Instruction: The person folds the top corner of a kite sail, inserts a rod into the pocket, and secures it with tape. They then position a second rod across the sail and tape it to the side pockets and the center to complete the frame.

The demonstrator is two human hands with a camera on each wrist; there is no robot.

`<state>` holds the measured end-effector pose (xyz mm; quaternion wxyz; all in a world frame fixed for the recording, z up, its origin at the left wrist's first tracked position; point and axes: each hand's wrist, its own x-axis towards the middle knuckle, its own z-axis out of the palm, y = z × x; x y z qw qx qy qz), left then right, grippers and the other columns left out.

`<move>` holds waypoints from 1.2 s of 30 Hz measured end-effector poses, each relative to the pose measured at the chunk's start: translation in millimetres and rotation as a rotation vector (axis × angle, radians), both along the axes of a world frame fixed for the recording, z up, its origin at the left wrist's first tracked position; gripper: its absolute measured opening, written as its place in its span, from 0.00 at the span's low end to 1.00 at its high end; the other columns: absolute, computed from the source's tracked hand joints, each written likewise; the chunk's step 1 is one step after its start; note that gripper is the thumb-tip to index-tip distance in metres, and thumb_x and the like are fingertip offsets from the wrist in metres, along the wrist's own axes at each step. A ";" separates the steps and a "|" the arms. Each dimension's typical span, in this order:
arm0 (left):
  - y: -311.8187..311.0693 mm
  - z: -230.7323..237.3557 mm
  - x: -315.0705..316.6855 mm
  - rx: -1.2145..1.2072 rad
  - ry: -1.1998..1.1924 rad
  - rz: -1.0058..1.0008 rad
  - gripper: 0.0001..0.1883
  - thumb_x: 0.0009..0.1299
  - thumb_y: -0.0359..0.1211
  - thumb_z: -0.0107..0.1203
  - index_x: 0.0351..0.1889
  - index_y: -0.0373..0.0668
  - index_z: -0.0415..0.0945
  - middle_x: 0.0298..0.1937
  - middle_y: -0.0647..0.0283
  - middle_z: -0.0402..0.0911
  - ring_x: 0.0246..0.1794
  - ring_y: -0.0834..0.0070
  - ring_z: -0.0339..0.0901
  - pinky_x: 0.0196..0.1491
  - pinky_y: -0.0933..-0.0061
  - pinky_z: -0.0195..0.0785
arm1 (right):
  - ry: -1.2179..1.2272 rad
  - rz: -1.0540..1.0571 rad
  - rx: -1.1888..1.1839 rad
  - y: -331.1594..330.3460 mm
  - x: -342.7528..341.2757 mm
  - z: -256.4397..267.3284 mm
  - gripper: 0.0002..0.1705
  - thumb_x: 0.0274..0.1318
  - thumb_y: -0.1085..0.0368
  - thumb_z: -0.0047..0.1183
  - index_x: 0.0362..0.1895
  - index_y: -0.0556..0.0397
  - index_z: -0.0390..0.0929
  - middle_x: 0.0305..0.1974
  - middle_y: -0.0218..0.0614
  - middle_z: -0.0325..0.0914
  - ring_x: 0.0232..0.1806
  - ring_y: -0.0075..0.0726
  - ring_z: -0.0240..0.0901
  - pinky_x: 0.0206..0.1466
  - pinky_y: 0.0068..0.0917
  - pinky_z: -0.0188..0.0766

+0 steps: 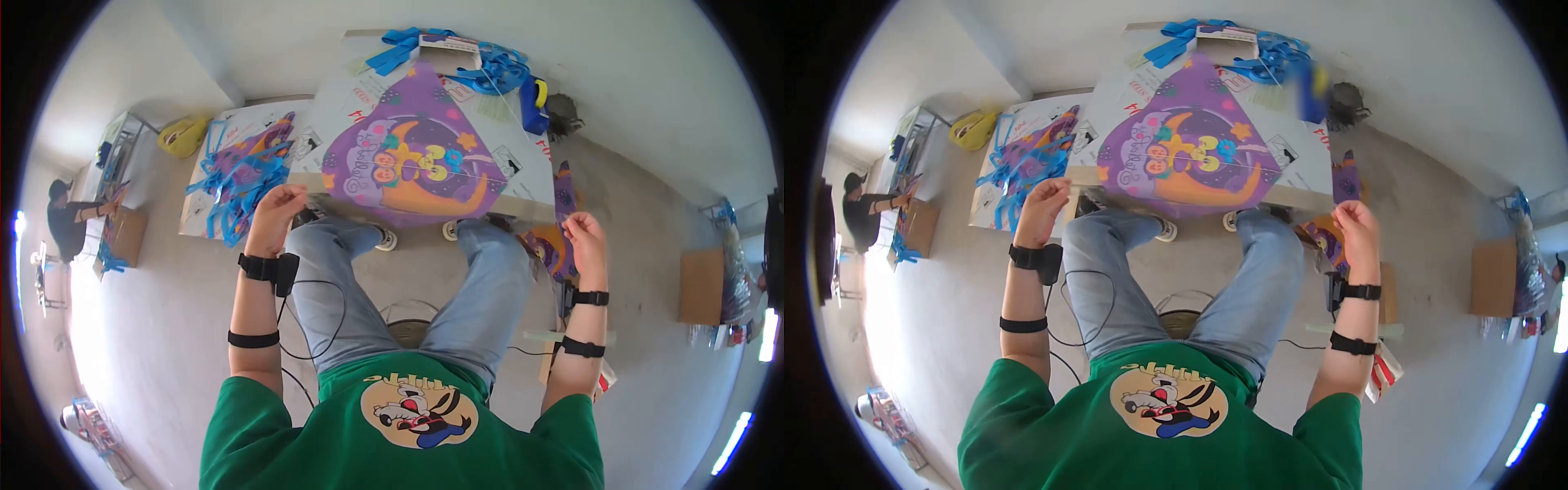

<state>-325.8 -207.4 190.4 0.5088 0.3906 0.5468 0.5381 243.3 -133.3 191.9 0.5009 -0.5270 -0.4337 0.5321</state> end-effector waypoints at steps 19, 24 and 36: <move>108.6 -69.4 -10.8 -0.214 -0.038 0.011 0.07 0.66 0.29 0.58 0.41 0.40 0.76 0.35 0.73 0.76 0.33 0.87 0.69 0.37 0.86 0.61 | -0.084 -0.185 -0.057 86.5 -17.0 -62.3 0.09 0.55 0.70 0.58 0.41 0.53 0.75 0.32 0.25 0.75 0.30 0.18 0.70 0.32 0.15 0.65; 142.3 -99.0 -20.8 -0.301 -0.042 0.021 0.07 0.66 0.30 0.59 0.41 0.43 0.77 0.35 0.74 0.77 0.33 0.88 0.69 0.37 0.85 0.61 | -0.185 -0.187 -0.106 110.8 -20.8 -91.3 0.10 0.54 0.71 0.58 0.40 0.54 0.74 0.32 0.26 0.75 0.30 0.18 0.70 0.32 0.16 0.64; 184.6 -139.5 -1.6 -0.306 0.402 0.074 0.21 0.62 0.28 0.62 0.53 0.39 0.71 0.34 0.67 0.78 0.36 0.82 0.73 0.41 0.80 0.65 | -0.219 -0.220 -0.112 151.7 -26.0 -151.7 0.09 0.53 0.73 0.57 0.39 0.57 0.72 0.30 0.29 0.73 0.29 0.20 0.69 0.30 0.17 0.65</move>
